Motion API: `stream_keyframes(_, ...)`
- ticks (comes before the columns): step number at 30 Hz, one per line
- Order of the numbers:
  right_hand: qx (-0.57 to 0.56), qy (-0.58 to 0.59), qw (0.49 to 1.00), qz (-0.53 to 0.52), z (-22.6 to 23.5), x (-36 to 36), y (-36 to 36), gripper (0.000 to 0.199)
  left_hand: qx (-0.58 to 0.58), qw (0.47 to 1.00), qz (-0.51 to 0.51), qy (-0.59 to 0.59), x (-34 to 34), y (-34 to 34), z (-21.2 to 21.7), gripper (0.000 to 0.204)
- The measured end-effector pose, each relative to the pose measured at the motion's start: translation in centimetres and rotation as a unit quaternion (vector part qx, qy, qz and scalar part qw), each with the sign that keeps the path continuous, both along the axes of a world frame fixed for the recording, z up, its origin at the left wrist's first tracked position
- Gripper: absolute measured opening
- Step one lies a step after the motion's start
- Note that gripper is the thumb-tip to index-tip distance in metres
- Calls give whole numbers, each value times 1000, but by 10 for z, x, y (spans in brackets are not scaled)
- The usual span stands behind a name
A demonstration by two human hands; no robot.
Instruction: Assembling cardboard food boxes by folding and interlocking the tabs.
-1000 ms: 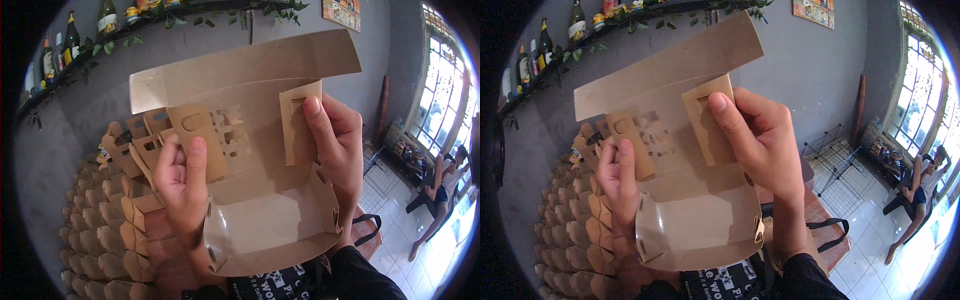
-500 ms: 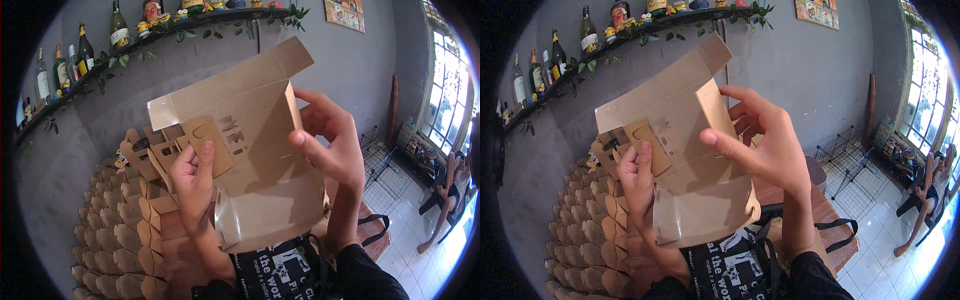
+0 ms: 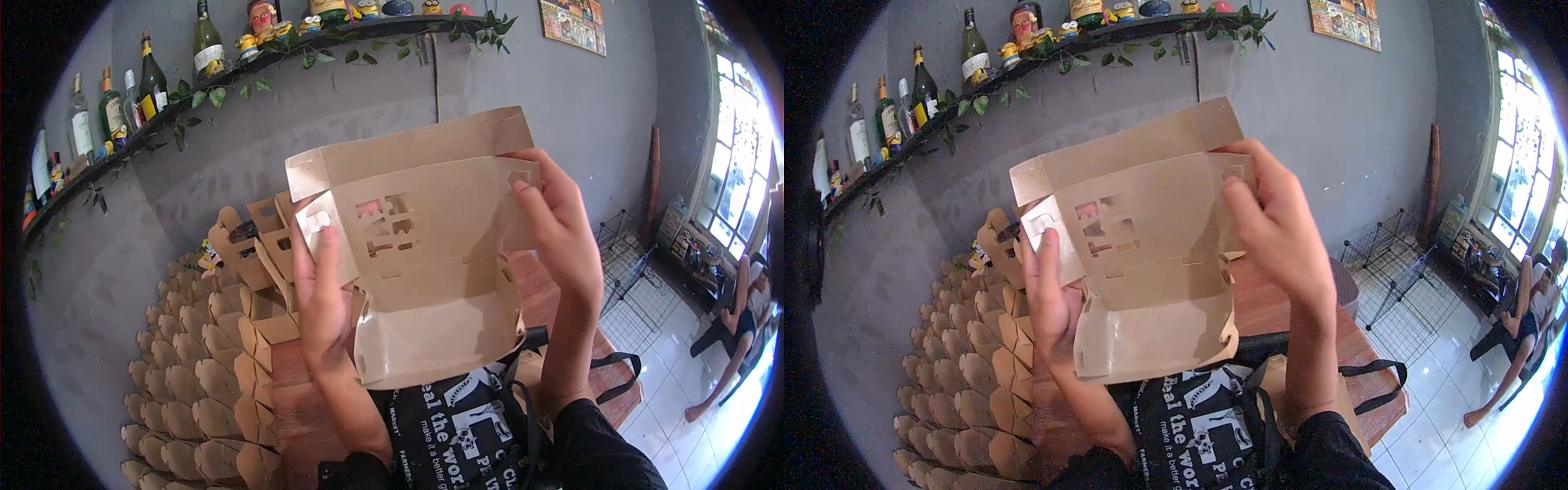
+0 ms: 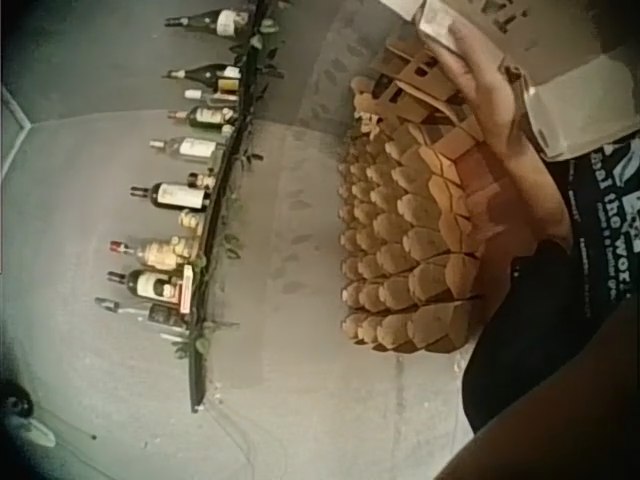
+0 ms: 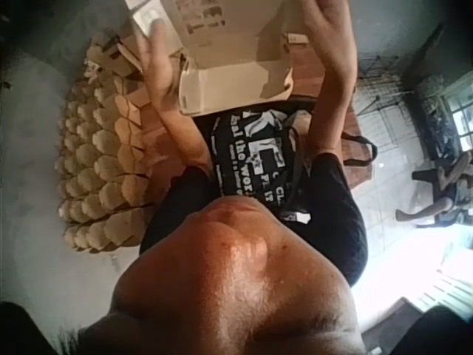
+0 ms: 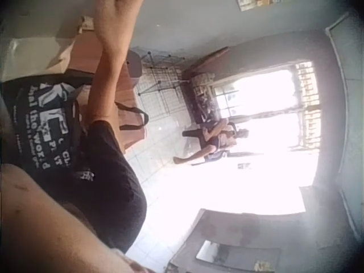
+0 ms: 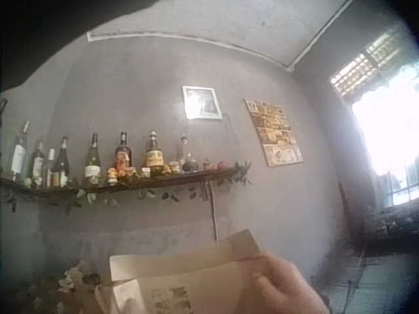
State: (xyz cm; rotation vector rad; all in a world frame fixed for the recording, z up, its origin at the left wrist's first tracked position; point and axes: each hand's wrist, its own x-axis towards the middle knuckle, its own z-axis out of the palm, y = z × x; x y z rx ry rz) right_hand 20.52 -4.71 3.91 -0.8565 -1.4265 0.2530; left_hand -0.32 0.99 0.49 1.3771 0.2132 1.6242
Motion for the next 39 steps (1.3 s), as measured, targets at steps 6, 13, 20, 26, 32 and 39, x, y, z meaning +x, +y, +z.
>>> stream_keyframes(6,38,14,999,11,4,7,-5,27,22,992,-123,-10,-11,10,-6,41)
stream_keyframes(13,-11,-57,998,-8,6,12,-11,18,63,996,-21,53,-22,19,-14,44)
stream_keyframes(20,47,-114,991,59,4,15,-8,26,76,996,-34,43,-24,1,-5,47)
stream_keyframes(26,113,-215,967,80,5,28,-9,43,88,993,-57,49,-30,15,-15,25)
stream_keyframes(32,115,-217,966,78,5,24,-14,44,119,984,-120,61,-36,16,-10,33)
stream_keyframes(39,114,-220,967,61,2,19,-9,43,138,982,-52,116,-27,15,-10,40)
